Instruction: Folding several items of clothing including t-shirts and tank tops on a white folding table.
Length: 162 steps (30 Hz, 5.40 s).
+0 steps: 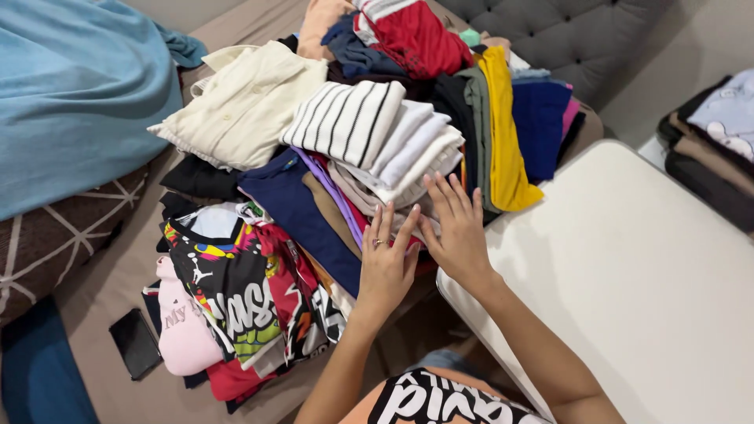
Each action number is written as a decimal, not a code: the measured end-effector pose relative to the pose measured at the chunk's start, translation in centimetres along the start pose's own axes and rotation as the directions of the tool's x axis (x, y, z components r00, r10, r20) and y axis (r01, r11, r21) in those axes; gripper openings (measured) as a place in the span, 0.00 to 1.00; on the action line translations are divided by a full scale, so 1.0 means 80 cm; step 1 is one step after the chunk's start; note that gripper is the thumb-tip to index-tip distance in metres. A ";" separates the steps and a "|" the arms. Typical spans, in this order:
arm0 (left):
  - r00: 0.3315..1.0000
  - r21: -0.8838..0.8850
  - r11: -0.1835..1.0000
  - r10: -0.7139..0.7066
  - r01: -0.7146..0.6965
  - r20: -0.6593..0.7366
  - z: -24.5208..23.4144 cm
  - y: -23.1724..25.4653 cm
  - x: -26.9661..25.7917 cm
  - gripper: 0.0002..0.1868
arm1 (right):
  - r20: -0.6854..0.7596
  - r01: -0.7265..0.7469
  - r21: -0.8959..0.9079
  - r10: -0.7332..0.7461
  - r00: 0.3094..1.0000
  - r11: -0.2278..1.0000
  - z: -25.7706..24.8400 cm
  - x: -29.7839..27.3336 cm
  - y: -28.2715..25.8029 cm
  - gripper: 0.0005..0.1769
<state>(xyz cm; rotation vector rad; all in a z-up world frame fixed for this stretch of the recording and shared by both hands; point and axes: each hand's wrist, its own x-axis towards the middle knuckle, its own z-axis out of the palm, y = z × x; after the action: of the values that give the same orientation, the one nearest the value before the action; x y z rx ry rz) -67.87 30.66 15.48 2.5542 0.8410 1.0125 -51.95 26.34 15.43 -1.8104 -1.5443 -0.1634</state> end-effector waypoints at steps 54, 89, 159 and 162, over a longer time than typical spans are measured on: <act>0.989 -0.685 0.720 0.151 -0.108 0.003 0.127 0.211 0.059 0.07 | -0.443 -0.583 0.140 0.577 0.686 0.800 -0.363 -0.317 0.089 0.19; 0.898 -0.880 0.330 0.389 -0.343 -0.204 0.073 0.254 0.082 0.15 | -0.106 -0.135 0.754 0.322 0.941 0.642 -0.381 -0.442 0.063 0.14; 0.458 -0.288 -0.539 0.211 0.792 0.864 0.159 0.183 -0.023 0.29 | -0.695 0.104 0.716 0.689 0.207 0.691 -0.370 -0.606 0.028 0.24; 0.195 -0.070 -0.472 0.221 0.879 0.956 0.201 0.168 -0.060 0.27 | -0.668 0.093 0.741 0.716 0.202 0.665 -0.361 -0.606 0.048 0.23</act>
<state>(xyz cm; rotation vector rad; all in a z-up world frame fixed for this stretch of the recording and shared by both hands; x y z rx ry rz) -54.00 16.54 7.21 0.3885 0.4839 -0.1934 -51.25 -29.85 8.59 -0.9654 -0.1344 -0.3596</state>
